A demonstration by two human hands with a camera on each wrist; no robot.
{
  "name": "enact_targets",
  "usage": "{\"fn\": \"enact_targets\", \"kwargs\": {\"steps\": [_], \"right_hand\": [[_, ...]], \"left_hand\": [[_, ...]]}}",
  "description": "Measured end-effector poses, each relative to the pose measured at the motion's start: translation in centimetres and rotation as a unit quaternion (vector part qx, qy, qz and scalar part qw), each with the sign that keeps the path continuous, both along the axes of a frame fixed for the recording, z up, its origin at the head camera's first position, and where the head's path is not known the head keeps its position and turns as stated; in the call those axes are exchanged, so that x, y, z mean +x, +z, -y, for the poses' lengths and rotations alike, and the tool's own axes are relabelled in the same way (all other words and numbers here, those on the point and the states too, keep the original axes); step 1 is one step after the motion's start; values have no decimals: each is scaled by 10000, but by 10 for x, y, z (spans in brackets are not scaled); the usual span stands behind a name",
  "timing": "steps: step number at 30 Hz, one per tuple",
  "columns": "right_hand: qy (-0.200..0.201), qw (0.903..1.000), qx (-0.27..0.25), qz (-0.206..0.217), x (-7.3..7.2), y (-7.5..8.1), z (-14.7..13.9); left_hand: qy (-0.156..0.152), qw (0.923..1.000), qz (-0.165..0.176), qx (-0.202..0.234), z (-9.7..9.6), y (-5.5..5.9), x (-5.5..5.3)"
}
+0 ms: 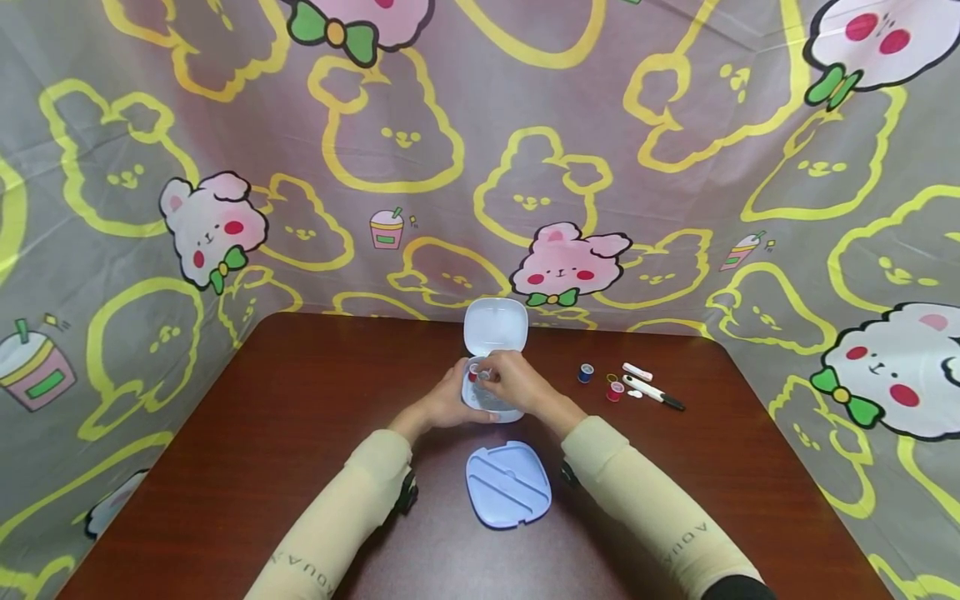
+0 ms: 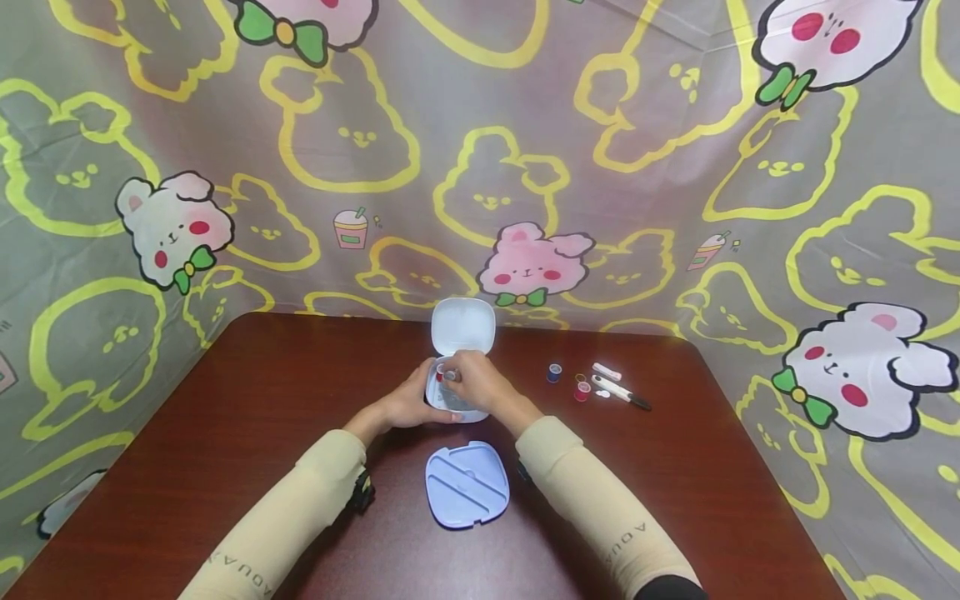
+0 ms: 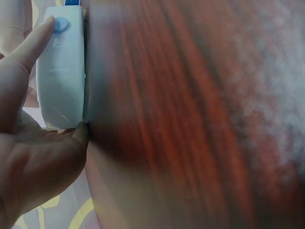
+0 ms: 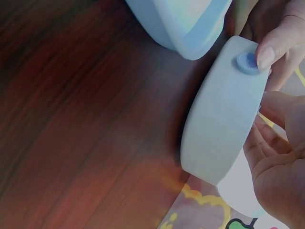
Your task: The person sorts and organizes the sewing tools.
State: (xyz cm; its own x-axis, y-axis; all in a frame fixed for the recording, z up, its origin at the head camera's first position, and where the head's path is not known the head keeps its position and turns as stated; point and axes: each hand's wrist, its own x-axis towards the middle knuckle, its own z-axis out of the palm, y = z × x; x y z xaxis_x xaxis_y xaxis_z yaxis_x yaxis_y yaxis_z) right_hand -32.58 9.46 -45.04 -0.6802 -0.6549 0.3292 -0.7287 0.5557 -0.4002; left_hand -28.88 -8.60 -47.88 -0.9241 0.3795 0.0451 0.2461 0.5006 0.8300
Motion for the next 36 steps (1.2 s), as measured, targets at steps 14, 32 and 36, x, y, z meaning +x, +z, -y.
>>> {"fn": "enact_targets", "kwargs": {"steps": [14,32,36], "right_hand": [[-10,9995,246,-183,0,-5,6],[-82,9990,379,-239,0,-7,6],[-108,9990,421,-78,1,-6,5]], "left_hand": [[-17,9999,95,-142,0,-1,-3],[-5,9999,111,-76,1,-2,-3],[-4,9999,88,-60,0,-2,-3]]}}
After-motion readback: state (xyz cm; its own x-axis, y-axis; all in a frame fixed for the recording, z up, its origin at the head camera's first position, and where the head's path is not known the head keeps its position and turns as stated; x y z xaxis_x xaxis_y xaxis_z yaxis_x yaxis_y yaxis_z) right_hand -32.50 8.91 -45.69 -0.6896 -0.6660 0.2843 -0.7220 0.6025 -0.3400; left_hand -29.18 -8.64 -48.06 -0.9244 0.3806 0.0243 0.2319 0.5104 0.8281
